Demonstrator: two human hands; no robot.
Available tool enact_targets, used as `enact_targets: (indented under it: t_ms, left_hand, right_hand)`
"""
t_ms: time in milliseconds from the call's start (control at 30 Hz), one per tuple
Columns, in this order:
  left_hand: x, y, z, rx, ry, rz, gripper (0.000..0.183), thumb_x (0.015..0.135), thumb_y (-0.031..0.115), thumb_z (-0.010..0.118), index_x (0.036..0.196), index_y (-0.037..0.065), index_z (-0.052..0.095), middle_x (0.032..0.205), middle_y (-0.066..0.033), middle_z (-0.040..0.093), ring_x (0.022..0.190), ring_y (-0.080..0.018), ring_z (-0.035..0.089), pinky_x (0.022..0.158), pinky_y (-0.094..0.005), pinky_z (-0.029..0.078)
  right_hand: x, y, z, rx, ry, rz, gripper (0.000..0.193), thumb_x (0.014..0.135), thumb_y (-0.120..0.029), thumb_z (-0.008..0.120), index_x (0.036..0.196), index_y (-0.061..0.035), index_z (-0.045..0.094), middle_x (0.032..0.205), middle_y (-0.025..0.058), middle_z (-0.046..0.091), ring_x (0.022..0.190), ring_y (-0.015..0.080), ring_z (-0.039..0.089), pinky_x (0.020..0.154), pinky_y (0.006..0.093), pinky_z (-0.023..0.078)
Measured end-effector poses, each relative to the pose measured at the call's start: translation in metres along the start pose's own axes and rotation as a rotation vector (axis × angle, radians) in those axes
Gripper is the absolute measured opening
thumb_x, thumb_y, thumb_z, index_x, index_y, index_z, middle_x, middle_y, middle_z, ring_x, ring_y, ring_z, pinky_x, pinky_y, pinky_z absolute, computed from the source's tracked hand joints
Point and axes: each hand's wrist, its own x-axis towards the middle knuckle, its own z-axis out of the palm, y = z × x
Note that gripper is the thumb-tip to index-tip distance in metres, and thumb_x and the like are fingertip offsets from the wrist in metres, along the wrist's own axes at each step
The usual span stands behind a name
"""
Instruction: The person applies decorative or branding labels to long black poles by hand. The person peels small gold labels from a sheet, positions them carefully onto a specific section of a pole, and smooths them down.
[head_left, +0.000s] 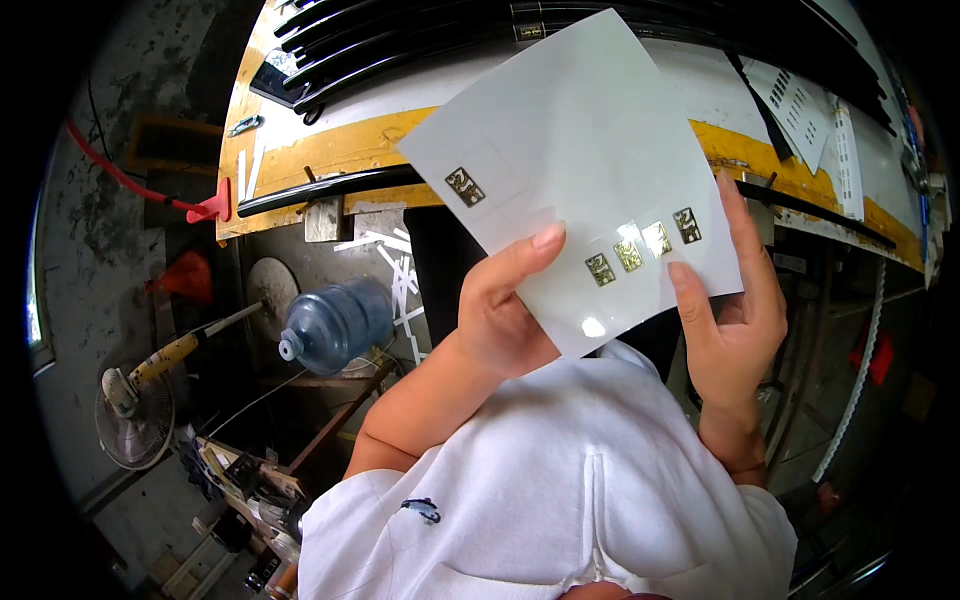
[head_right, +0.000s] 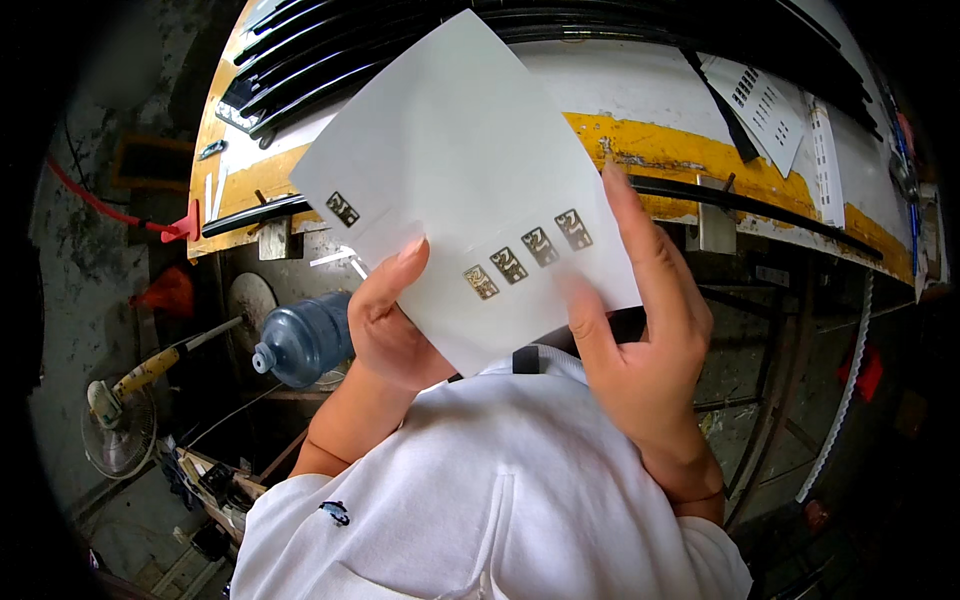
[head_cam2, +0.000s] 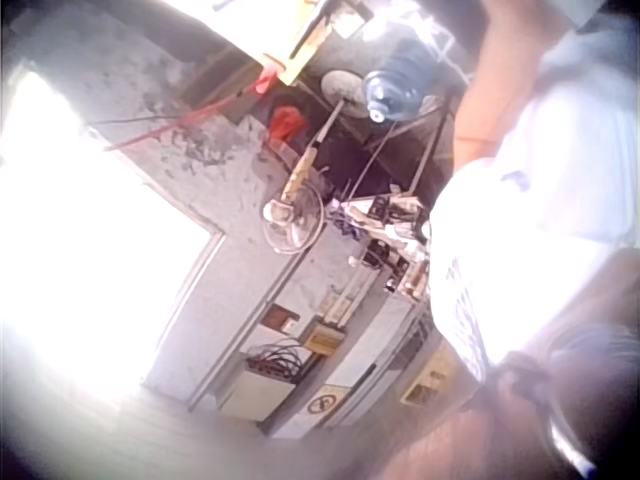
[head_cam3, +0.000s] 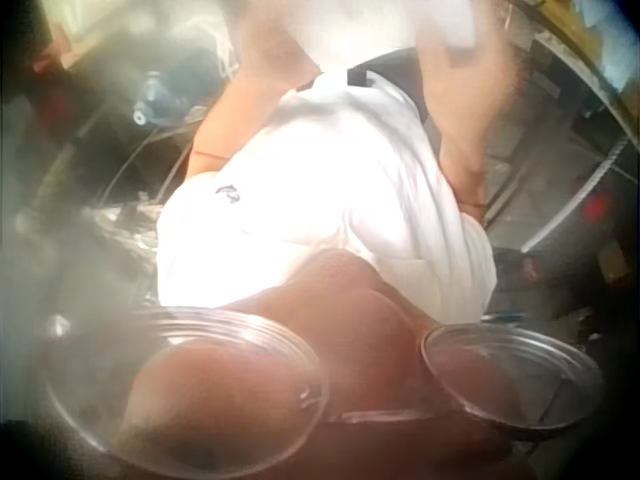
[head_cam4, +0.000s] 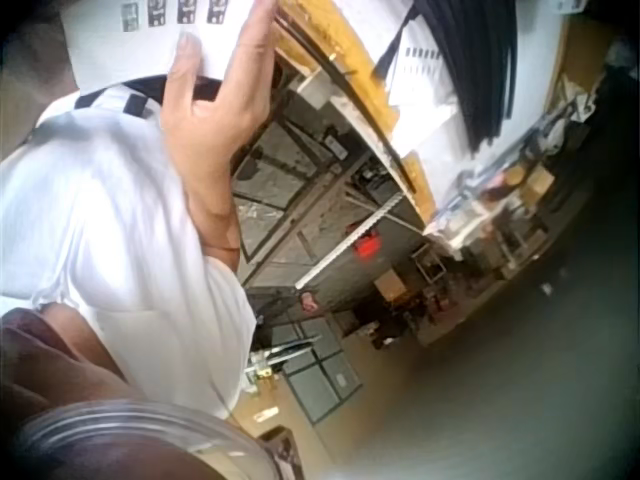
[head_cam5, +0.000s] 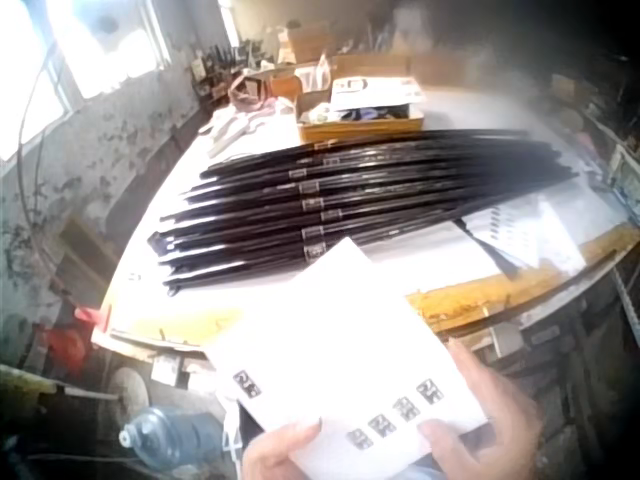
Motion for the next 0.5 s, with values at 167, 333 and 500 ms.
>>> enact_targets:
  t_ms: [167, 333, 500]
  left_hand:
    - [-0.008, 0.005, 0.005, 0.075, 0.142, -0.071, 0.053, 0.092, 0.025, 0.05, 0.135, -0.004, 0.043, 0.128, -0.0223, 0.056, 0.113, -0.0335, 0.061, 0.094, -0.0431, 0.051]
    - [-0.014, 0.003, 0.011, 0.034, 0.18, 0.0, 0.063, 0.081, 0.024, 0.058, 0.135, -0.004, 0.043, 0.125, -0.0224, 0.058, 0.11, -0.0344, 0.061, 0.095, -0.0436, 0.051]
    - [-0.015, -0.001, 0.005, -0.037, 0.198, 0.028, 0.075, 0.071, 0.024, 0.06, 0.138, -0.001, 0.04, 0.129, -0.0236, 0.054, 0.113, -0.0381, 0.059, 0.095, -0.0474, 0.05]
  right_hand:
    - [0.008, 0.001, -0.006, -0.106, 0.128, -0.07, 0.052, 0.073, 0.008, 0.069, 0.124, 0.0027, 0.059, 0.105, 0.014, 0.061, 0.083, 0.0188, 0.06, 0.07, 0.0298, 0.051]
    - [0.007, 0.001, -0.002, -0.109, 0.091, -0.147, 0.046, 0.073, 0.009, 0.07, 0.118, -0.0008, 0.065, 0.099, 0.0108, 0.063, 0.073, 0.013, 0.058, 0.058, 0.0246, 0.047]
    - [0.007, -0.005, -0.002, -0.074, 0.09, -0.101, 0.04, 0.074, 0.01, 0.071, 0.113, -0.0004, 0.067, 0.095, 0.0092, 0.064, 0.069, 0.0126, 0.056, 0.054, 0.0238, 0.045]
